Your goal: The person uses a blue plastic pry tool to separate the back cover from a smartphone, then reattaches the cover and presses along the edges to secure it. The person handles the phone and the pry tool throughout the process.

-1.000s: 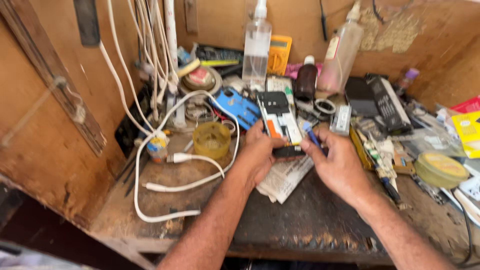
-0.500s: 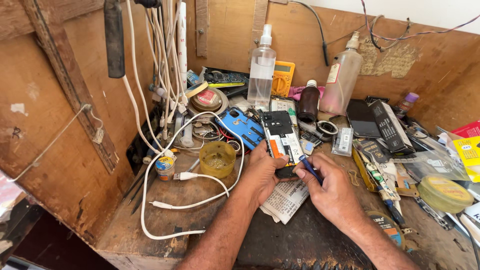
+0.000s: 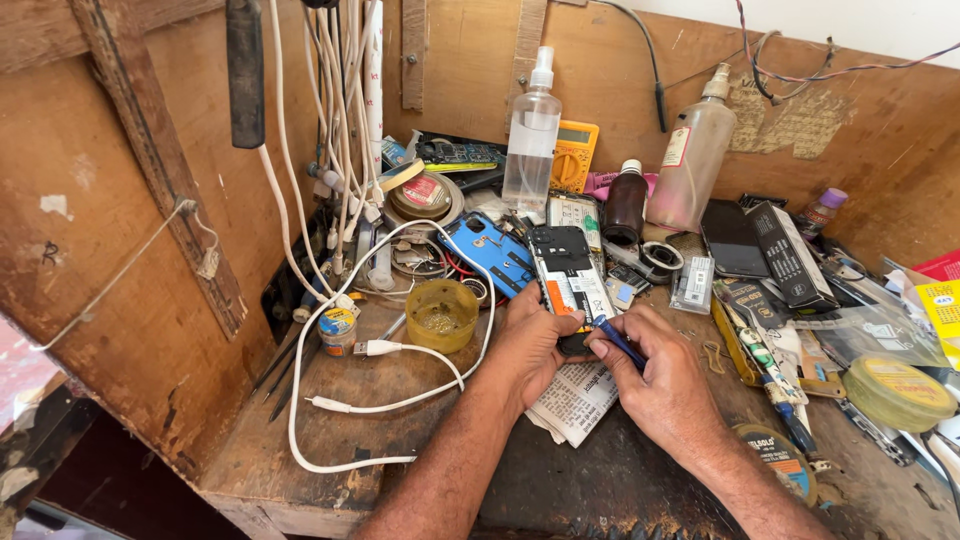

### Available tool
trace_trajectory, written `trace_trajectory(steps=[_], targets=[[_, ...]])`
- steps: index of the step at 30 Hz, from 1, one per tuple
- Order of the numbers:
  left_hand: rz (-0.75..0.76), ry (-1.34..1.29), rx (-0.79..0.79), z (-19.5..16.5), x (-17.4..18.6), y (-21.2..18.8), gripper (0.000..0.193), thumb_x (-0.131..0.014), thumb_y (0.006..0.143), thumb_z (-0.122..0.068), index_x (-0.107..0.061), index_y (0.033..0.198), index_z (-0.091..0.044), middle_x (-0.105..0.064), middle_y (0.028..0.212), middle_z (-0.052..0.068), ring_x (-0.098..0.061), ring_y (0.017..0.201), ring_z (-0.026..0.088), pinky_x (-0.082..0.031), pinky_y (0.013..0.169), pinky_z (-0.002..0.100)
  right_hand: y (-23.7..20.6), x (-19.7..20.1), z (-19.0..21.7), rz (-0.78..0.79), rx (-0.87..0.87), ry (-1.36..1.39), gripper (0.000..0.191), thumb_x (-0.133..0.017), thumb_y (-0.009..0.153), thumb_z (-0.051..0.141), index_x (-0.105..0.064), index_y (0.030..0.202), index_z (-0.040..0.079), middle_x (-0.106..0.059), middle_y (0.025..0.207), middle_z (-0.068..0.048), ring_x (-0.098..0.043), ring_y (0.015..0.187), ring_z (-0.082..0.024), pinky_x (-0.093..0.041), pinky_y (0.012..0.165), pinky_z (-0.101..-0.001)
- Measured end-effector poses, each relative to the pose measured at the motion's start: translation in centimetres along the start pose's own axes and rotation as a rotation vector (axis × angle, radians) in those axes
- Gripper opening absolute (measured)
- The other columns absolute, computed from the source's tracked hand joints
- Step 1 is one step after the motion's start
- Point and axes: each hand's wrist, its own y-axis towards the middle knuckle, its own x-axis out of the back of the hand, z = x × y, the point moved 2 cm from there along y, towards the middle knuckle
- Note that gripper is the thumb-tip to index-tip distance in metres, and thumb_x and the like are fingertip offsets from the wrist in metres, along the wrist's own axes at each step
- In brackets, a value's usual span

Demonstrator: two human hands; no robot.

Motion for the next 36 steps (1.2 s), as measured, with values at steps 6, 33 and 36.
trace_trajectory(steps=[6, 33, 36], targets=[[-0.015, -0.001, 0.005, -0.2, 0.0, -0.1, 0.039, -0.053, 0.092, 0.009, -0.052, 0.129, -0.003, -0.069, 0.114, 0.017, -0.072, 0.094, 0.027, -0.066, 0.076, 0.047, 0.0, 0.1, 0.0, 0.01, -0.001, 0.029, 0.016, -0.075, 0.086, 0.014, -0.071, 0.093, 0.001, -0.063, 0.083, -0.005, -0.065, 0.074, -0.015, -0.051, 0.066, -0.0343], [-0.023, -0.044, 0.041, -0.8, -0.9, -0.5, 0.046, -0.048, 0.092, 0.009, -0.046, 0.135, -0.007, -0.066, 0.123, 0.019, -0.072, 0.103, 0.033, -0.067, 0.078, 0.053, 0.8, 1.7, -2.4, 0.008, -0.319, 0.336, 0.024, -0.068, 0.104, 0.021, -0.077, 0.121, 0.007, -0.063, 0.073, -0.007, -0.054, 0.059, -0.02, -0.044, 0.049, -0.0355], [-0.005, -0.058, 0.022, -1.1, -1.1, -0.7, 0.049, -0.045, 0.09, 0.012, -0.043, 0.136, -0.003, -0.064, 0.125, 0.022, -0.072, 0.106, 0.035, -0.066, 0.079, 0.058, 1.2, 4.0, -1.3, -0.094, -0.19, 0.312, 0.025, -0.062, 0.101, 0.023, -0.077, 0.11, 0.006, -0.069, 0.072, -0.002, -0.06, 0.063, -0.011, -0.049, 0.058, -0.0258]])
